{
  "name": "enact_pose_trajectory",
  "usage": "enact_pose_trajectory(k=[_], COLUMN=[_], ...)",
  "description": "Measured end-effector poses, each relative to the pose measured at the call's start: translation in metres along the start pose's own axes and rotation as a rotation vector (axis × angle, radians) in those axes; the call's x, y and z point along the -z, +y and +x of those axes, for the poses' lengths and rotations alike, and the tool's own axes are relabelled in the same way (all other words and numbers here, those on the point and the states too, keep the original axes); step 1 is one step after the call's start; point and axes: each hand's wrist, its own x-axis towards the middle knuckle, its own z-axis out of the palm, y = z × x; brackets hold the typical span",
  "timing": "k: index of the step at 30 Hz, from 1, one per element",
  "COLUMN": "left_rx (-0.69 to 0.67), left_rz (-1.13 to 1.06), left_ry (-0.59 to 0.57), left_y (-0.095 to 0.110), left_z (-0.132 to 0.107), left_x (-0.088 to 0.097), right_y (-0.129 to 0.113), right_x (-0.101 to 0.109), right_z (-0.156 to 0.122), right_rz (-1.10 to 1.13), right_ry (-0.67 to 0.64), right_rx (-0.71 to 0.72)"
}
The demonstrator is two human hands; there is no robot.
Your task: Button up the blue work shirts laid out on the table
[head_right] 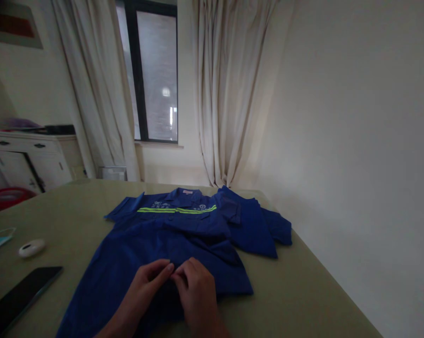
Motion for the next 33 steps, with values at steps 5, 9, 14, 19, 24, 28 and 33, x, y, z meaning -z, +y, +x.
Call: enact_pose_trajectory(k=[5,9,14,19,24,28,33], left_rx=[0.02,0.122,0.141,0.146,0.212,0.22,0.123], left_rz=[0.036,-0.01,-0.076,0.164,0.236,0.255,0.021], left_ry=[0.019,0.018,-0.392,-0.777,-0.51,-0.153,-0.03], left_y=[0.004,-0.005,-0.005,0.026,0.014,-0.015,-0.035], left_z=[-0.003,-0.005,-0.012,-0.023,-0.01,0.006,0.014], left_x=[-0.001,0.002,0.003,0.008,0.021,0.03,0.021], right_y=[0.001,0.009,0.013,0.014,0.023,0.021,0.015], right_x=[0.007,0.009,0.012,0.01,0.001,-0.004,-0.013], right_z=[0.009,0.011,0.012,0.014,0.011,0.007,0.009], right_rz=[0.192,0.199,0.253,0.339,0.121,-0.018,-0.294], right_ry=[0.043,0.064,0.022,-0.061,-0.288,-0.349,-0.355], right_rx=[-0.262,-0.242,-0.18,-0.214,-0.231,-0.216,-0.179])
